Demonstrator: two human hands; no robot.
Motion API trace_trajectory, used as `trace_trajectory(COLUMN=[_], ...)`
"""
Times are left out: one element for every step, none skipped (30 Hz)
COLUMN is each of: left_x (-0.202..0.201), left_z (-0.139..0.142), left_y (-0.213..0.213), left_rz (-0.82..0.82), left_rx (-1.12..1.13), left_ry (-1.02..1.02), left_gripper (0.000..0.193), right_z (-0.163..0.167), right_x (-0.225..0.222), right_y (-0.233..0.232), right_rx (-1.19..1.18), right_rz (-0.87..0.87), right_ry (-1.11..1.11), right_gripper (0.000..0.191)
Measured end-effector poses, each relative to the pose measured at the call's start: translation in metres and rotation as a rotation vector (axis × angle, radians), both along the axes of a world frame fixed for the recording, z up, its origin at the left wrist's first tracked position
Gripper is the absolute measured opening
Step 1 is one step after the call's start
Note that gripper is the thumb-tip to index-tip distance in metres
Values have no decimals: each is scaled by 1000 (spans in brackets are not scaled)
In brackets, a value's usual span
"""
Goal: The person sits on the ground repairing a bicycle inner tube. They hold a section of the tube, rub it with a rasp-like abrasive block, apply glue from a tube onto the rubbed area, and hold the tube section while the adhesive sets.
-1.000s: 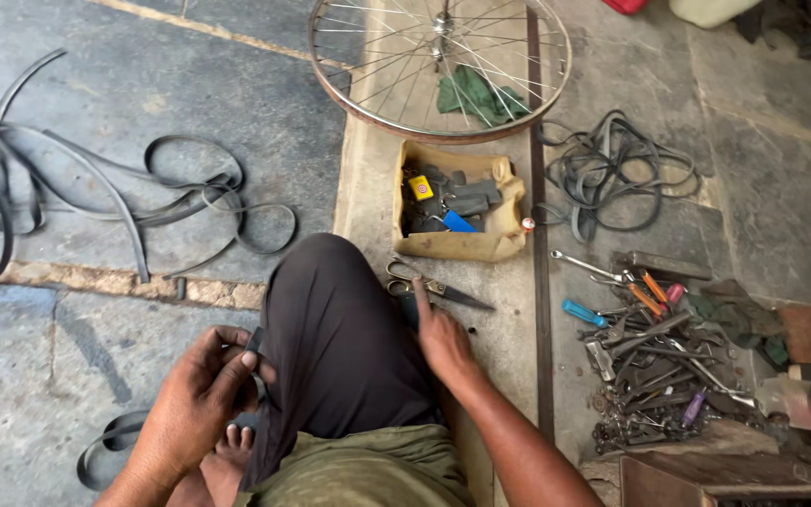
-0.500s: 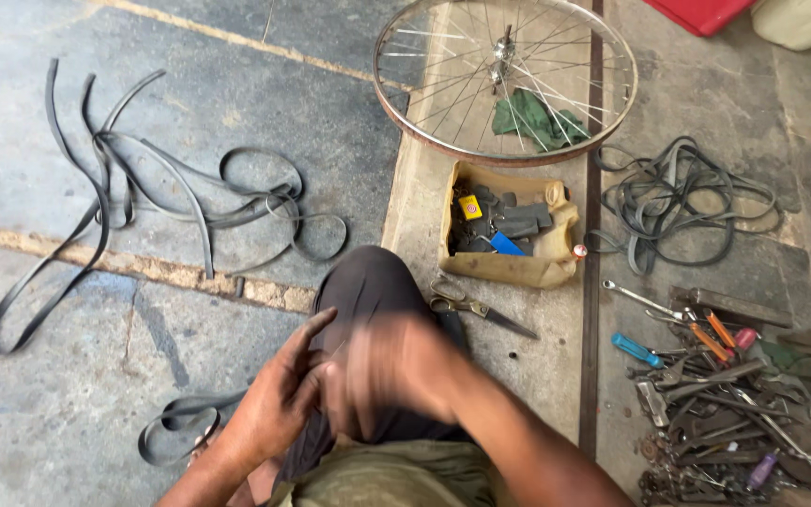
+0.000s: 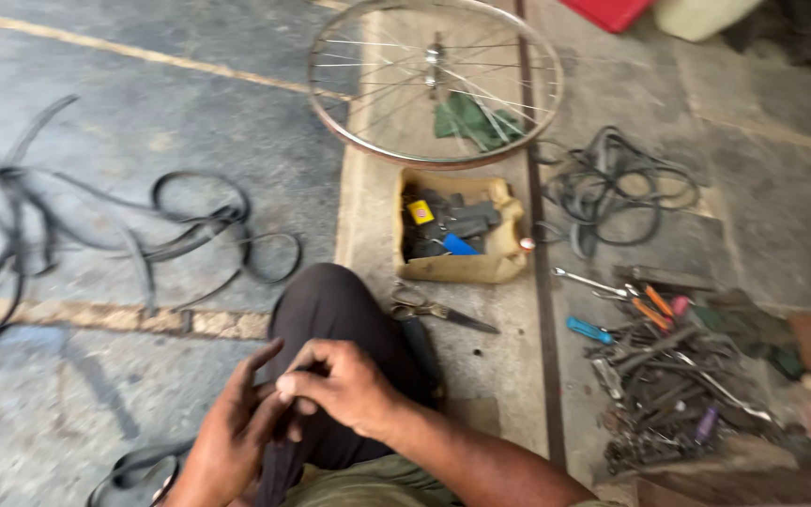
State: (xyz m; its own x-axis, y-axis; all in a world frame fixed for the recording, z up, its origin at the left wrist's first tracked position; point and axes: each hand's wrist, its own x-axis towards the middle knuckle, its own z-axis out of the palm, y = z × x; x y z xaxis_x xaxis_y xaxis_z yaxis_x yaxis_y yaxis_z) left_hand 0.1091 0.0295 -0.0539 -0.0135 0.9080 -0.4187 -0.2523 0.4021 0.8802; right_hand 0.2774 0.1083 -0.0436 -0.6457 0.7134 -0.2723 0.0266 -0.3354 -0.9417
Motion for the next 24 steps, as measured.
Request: trace_trajectory(left_x=[-1,-3,-6,-7,-8,-9,-9,-8,-7,-6,-4,-2,-1,0,0,0,0,0,0,0,0,1,1,1], left_z=[-5,-10,-15,-19,-23,-27,-30,-33,-36,-38,-41,-42,-44,-45,-46,-46,-46,-46,-45,-43,-41,-39,-36,-33], left_y=[-1,-1,0,1,2,2,2,3,4,5,6,7,7,7,7,7,6,6,5,4,3,4,4,4], left_rz=[15,-17,-46,-74,-82,-90,-98,-105,-109,-110,-113,-117,-122,-123,-125,-126,-123,-116,-111,-112,-111,-103,-102,-106], left_rx=[-40,-68,-95,-125,-162,-201,-242,-236,-226,-216,-213,-212,-209,-216,-225,-233,-228,-224,-224,-244,-257,-265,-286,-313], left_ry=[0,5,11,18,36,56,78,70,63,55,54,53,52,64,76,88,91,93,97,92,89,85,87,90], left_gripper=[54,41,31,23,22,21,20,20,19,19,19,19,19,19,19,20,19,17,16,17,17,18,18,19], right_z=[4,8,13,18,22,26,28,29,28,25,20,15,8,2,-4,-10,-15,-17,-20,-22,-22,-25,-26,-29], right_x=[-1,-1,0,2,3,6,8,11,13,15,18,23,31,41,54,73,91,117,141,165,188,204,219,229], right_y=[0,1,1,2,2,2,1,0,0,0,2,6,14,24,34,53,73,93,115,133,153,166,179,186], right_rx=[215,430,645,633,618,602,590,579,573,594,613,629,559,489,419,420,363,487,565,1094,680,405,123,14], right_rz=[-32,-57,-76,-82,-88,-96,-114,-132,-147,-129,-110,-92,-148,-204,-260,-450,-669,-847,-1018,-1068,-1143,-1156,-1149,-1117], right_ry=[-66,-135,-205,-214,-225,-233,-252,-267,-280,-284,-289,-294,-272,-248,-223,-164,-253,-551,-681,-863,-757,-817,-871,-766], right_gripper=[13,14,14,15,16,16,17,17,18,16,14,13,5,13,24,27,25,17,28,25,37,43,49,52])
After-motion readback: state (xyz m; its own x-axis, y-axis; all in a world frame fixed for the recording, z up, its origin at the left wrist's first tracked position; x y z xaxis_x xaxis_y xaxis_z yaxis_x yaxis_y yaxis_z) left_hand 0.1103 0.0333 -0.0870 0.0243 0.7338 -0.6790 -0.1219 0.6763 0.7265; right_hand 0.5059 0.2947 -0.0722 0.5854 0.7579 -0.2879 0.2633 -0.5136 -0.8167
